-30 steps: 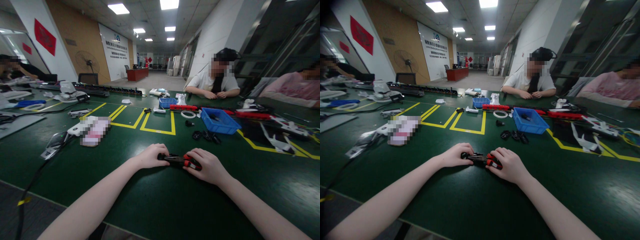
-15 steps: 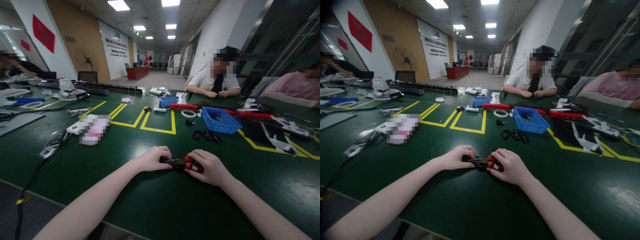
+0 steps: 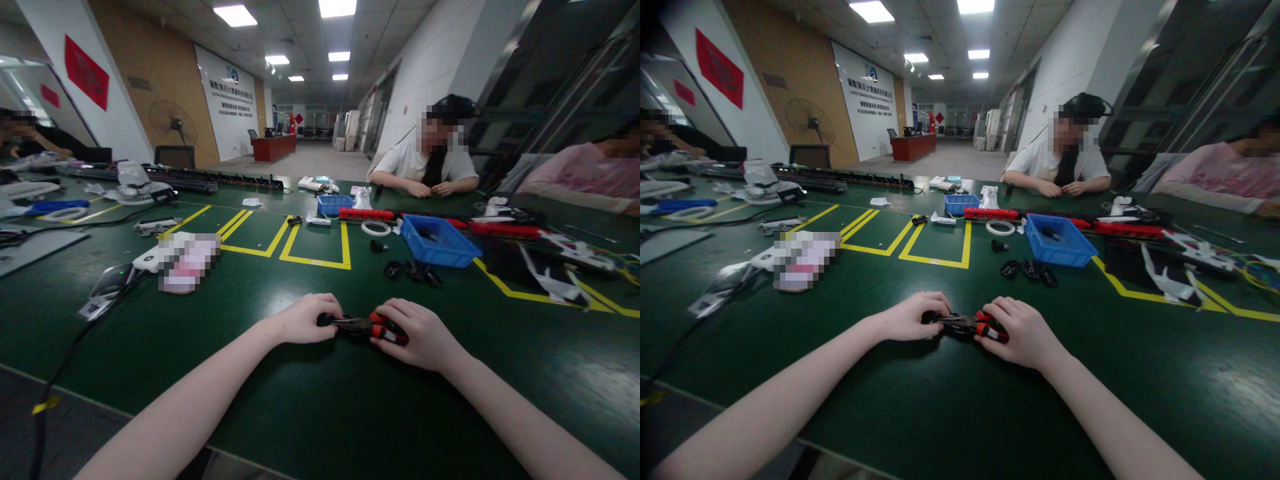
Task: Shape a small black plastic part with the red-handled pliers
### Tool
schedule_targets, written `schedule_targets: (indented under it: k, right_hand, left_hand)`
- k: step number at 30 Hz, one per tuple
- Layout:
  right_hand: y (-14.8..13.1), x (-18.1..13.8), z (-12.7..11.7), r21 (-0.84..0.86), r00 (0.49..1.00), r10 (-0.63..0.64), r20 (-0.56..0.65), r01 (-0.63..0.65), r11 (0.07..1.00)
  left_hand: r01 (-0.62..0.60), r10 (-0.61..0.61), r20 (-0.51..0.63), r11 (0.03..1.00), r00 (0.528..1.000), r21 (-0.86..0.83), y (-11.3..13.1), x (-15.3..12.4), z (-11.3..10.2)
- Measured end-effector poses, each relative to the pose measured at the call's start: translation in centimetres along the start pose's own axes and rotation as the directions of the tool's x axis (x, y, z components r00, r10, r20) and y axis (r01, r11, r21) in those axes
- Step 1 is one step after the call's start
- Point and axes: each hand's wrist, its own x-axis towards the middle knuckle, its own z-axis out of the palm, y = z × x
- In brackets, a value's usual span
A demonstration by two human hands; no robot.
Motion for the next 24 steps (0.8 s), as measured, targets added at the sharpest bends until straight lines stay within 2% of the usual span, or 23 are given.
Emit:
schedule_targets:
  k: [24]
  right_hand:
    - [0.73, -0.41, -0.57, -0.011, 0.999, 0.048, 0.022, -0.048, 0.999]
  left_hand:
    - [-0.004, 0.004, -0.005, 1.0, 1.0, 0.003, -0.18, 0.06, 0.11]
